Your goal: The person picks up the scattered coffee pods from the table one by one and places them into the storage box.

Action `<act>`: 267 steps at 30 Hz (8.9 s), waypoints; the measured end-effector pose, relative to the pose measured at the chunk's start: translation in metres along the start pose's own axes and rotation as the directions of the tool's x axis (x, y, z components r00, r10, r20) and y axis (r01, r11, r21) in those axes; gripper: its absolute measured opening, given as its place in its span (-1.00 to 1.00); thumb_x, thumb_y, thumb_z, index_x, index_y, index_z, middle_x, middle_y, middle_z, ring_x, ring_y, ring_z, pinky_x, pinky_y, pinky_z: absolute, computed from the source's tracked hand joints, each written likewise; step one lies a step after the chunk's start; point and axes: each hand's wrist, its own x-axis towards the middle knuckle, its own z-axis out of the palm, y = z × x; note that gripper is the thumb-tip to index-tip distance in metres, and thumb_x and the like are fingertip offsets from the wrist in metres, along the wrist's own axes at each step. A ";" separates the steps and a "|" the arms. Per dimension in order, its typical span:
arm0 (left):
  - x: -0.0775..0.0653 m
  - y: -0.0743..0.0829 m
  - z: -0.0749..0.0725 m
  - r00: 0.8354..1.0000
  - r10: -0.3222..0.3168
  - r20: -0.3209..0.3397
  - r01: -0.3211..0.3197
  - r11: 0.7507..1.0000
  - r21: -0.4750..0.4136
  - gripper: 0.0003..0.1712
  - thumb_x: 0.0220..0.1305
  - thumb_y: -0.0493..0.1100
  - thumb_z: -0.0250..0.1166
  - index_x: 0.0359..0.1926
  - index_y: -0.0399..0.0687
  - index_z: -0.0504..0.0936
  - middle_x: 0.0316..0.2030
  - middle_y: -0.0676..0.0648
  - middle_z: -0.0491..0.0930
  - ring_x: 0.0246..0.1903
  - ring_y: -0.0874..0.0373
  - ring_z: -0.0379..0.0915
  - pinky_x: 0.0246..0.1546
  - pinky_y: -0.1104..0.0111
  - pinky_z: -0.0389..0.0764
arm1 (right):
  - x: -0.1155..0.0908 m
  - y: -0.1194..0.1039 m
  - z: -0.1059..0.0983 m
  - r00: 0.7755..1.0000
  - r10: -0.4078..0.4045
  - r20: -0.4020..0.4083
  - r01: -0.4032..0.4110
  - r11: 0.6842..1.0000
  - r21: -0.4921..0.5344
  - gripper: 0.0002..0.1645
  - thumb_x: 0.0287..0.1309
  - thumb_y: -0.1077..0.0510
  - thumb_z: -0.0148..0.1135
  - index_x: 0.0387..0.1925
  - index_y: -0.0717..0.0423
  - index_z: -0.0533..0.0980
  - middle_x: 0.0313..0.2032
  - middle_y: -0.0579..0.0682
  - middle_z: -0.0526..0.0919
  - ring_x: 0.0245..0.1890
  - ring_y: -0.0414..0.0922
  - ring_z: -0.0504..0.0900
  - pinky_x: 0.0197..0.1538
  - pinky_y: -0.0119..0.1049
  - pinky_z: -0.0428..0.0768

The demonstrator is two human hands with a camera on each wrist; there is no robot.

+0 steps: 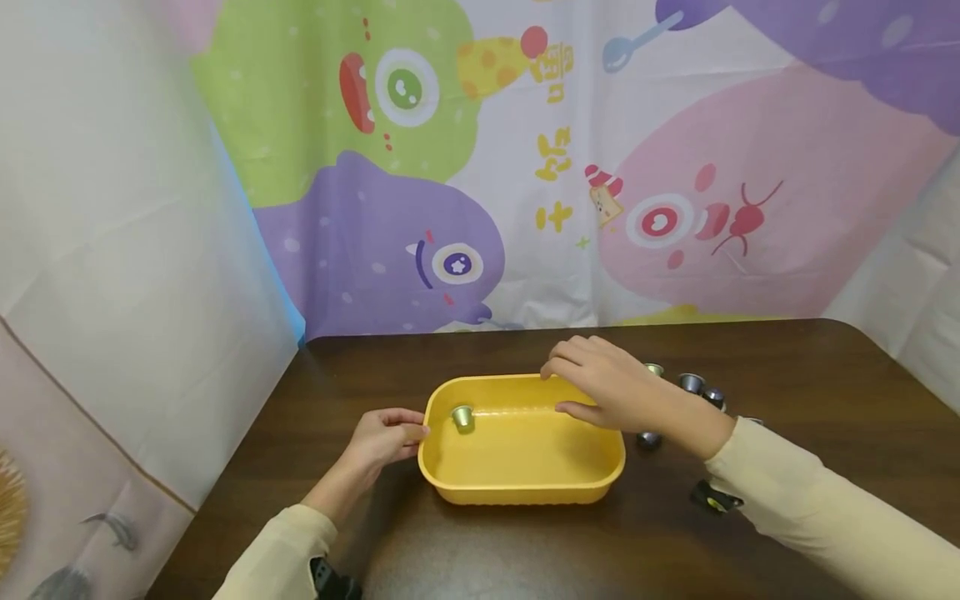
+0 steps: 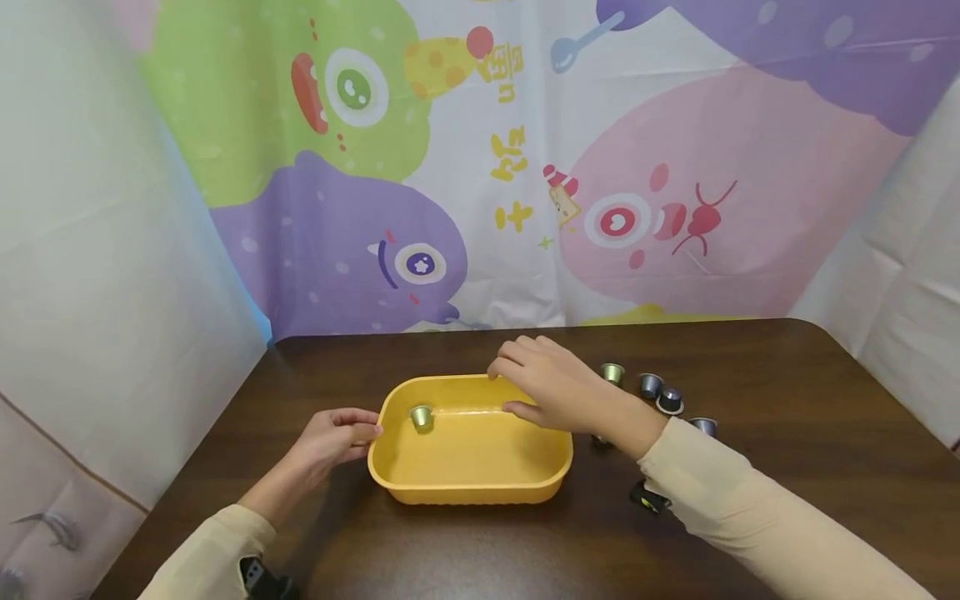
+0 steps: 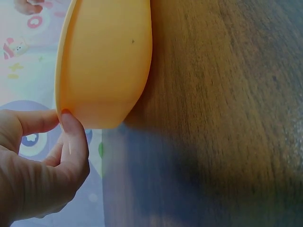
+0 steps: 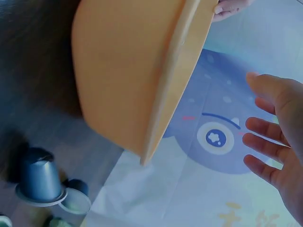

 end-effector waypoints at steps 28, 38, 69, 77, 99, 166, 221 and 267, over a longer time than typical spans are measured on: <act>0.000 0.000 -0.001 1.000 -0.015 0.002 0.015 1.000 -0.008 -0.69 0.16 -0.32 0.29 -0.08 -0.42 0.60 -0.21 -0.20 0.63 -0.34 0.17 0.61 -0.17 0.26 0.72 | -0.078 0.013 -0.019 0.994 0.087 -0.069 -0.092 0.994 -0.065 -0.33 0.30 -0.36 -0.28 -0.14 0.01 0.56 -0.20 -0.08 0.58 -0.22 -0.15 0.52 -0.20 -0.23 0.49; 0.003 0.000 -0.002 1.000 -0.016 0.007 0.016 1.000 -0.003 -0.69 0.17 -0.31 0.29 -0.07 -0.41 0.60 -0.20 -0.20 0.63 -0.33 0.17 0.61 -0.14 0.23 0.72 | -0.105 0.018 -0.021 0.991 0.112 -0.075 -0.118 0.990 -0.083 -0.29 0.31 -0.39 -0.32 -0.17 0.01 0.56 -0.23 -0.11 0.58 -0.25 -0.19 0.51 -0.24 -0.25 0.49; 0.001 0.000 -0.002 1.000 -0.013 0.008 0.013 1.000 0.005 -0.68 0.18 -0.31 0.28 -0.05 -0.42 0.59 -0.20 -0.20 0.63 -0.28 0.12 0.63 -0.14 0.25 0.72 | -0.133 0.018 0.006 0.981 0.189 0.038 -0.187 0.981 -0.045 -0.48 -0.26 0.01 0.57 -0.18 -0.02 0.57 -0.22 -0.19 0.56 -0.27 -0.30 0.48 -0.26 -0.27 0.55; 0.001 0.001 -0.002 1.000 -0.008 0.005 0.008 1.000 -0.002 -0.68 0.17 -0.32 0.28 -0.06 -0.43 0.59 -0.22 -0.19 0.63 -0.30 0.13 0.62 -0.17 0.27 0.72 | -0.128 0.017 0.019 0.975 0.207 0.077 -0.204 0.978 -0.042 -0.49 -0.21 -0.01 0.56 -0.16 -0.02 0.57 -0.22 -0.19 0.56 -0.22 -0.26 0.55 -0.22 -0.23 0.61; 0.001 0.000 -0.001 1.000 0.004 0.003 -0.004 1.000 0.009 -0.66 0.16 -0.30 0.31 -0.06 -0.43 0.59 -0.20 -0.22 0.63 -0.33 0.13 0.62 -0.18 0.24 0.73 | -0.120 0.020 0.040 0.976 0.162 0.146 -0.161 0.987 -0.013 -0.53 -0.23 0.17 0.55 -0.21 0.06 0.54 -0.30 -0.14 0.47 -0.35 -0.25 0.48 -0.28 -0.25 0.56; 0.002 0.000 0.000 1.000 -0.008 0.012 0.008 1.000 0.014 -0.64 0.18 -0.30 0.30 -0.03 -0.43 0.58 -0.19 -0.22 0.62 -0.31 0.13 0.62 -0.12 0.20 0.71 | -0.081 0.028 -0.001 0.996 0.082 -0.023 -0.085 0.988 -0.128 -0.59 -0.36 0.25 0.50 -0.37 0.04 0.49 -0.44 -0.12 0.42 -0.41 -0.17 0.35 -0.34 -0.30 0.33; 0.002 -0.001 0.000 1.000 -0.013 0.008 0.013 1.000 -0.003 -0.68 0.18 -0.32 0.29 -0.05 -0.42 0.59 -0.24 -0.17 0.63 -0.32 0.16 0.61 -0.19 0.31 0.73 | -0.027 0.028 -0.017 1.000 0.008 -0.003 -0.009 0.990 -0.142 -0.63 -0.27 0.26 0.50 -0.40 0.10 0.46 -0.45 -0.06 0.42 -0.39 -0.09 0.37 -0.25 -0.23 0.45; 0.003 0.000 0.001 1.000 -0.030 -0.005 0.030 0.999 0.013 -0.69 0.18 -0.30 0.30 -0.07 -0.39 0.59 -0.21 -0.19 0.62 -0.34 0.18 0.60 -0.12 0.24 0.71 | 0.026 0.013 -0.012 0.995 -0.069 0.075 0.077 0.991 -0.113 -0.69 -0.09 0.16 0.47 -0.31 0.10 0.51 -0.39 -0.05 0.49 -0.32 -0.08 0.48 -0.12 -0.17 0.52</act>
